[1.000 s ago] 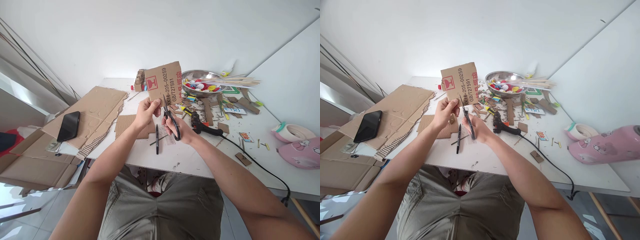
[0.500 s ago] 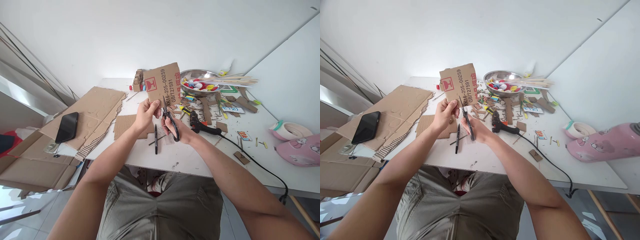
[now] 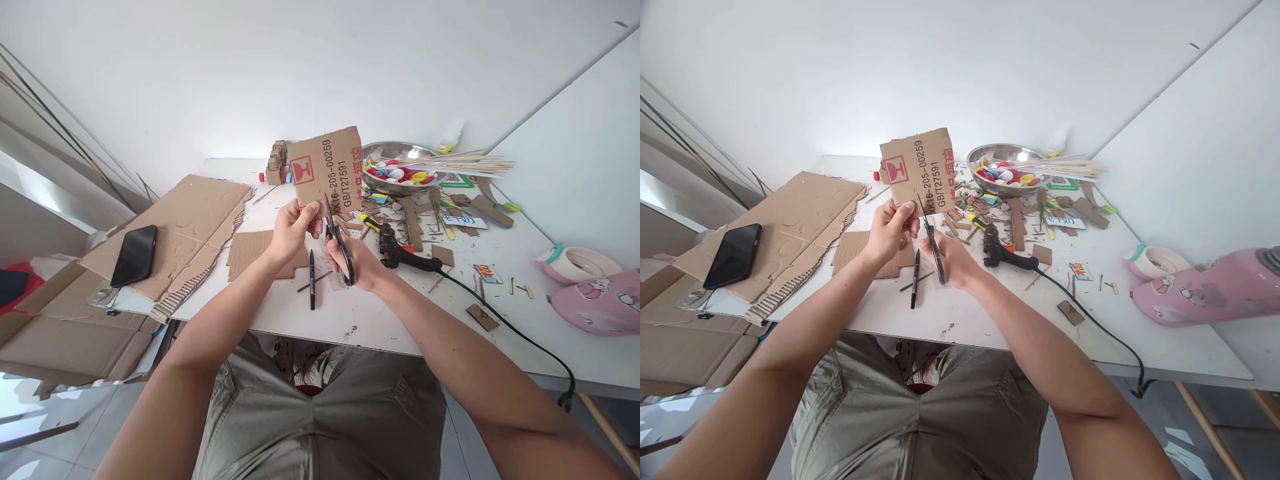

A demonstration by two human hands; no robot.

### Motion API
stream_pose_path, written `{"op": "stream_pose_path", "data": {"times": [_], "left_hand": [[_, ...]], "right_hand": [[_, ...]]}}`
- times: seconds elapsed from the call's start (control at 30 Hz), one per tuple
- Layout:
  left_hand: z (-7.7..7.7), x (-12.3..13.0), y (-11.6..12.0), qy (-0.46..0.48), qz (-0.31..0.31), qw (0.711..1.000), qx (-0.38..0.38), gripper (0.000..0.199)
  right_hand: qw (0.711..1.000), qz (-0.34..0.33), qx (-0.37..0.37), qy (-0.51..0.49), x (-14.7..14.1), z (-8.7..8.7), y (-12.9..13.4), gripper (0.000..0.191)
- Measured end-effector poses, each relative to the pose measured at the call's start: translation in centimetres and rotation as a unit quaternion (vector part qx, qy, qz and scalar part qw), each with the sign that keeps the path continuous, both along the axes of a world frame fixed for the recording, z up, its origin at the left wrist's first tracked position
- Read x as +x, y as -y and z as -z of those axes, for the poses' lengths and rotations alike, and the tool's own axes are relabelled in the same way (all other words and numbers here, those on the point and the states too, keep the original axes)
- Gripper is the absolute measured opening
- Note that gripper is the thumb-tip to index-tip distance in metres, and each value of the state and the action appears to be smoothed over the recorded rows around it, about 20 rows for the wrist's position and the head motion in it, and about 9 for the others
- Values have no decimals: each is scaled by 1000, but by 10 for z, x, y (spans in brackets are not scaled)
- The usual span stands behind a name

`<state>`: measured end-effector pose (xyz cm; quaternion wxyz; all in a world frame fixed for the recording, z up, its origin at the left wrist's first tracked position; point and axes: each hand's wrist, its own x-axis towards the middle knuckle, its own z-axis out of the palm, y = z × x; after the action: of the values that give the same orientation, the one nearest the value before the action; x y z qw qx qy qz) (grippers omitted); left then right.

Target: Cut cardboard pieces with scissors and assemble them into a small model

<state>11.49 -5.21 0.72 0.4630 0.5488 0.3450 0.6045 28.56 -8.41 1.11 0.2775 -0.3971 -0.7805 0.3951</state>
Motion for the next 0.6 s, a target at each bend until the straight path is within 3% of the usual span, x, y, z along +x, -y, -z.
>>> {"op": "stream_pose_path", "data": {"times": [0.3, 0.6], "left_hand": [[0, -2, -3, -6, 9, 1000, 23, 55], [-3, -5, -2, -21, 16, 999, 20, 52]], "right_hand": [[999, 24, 45, 7, 0, 0, -1, 82], [998, 43, 36, 31, -1, -5, 1, 72]]}}
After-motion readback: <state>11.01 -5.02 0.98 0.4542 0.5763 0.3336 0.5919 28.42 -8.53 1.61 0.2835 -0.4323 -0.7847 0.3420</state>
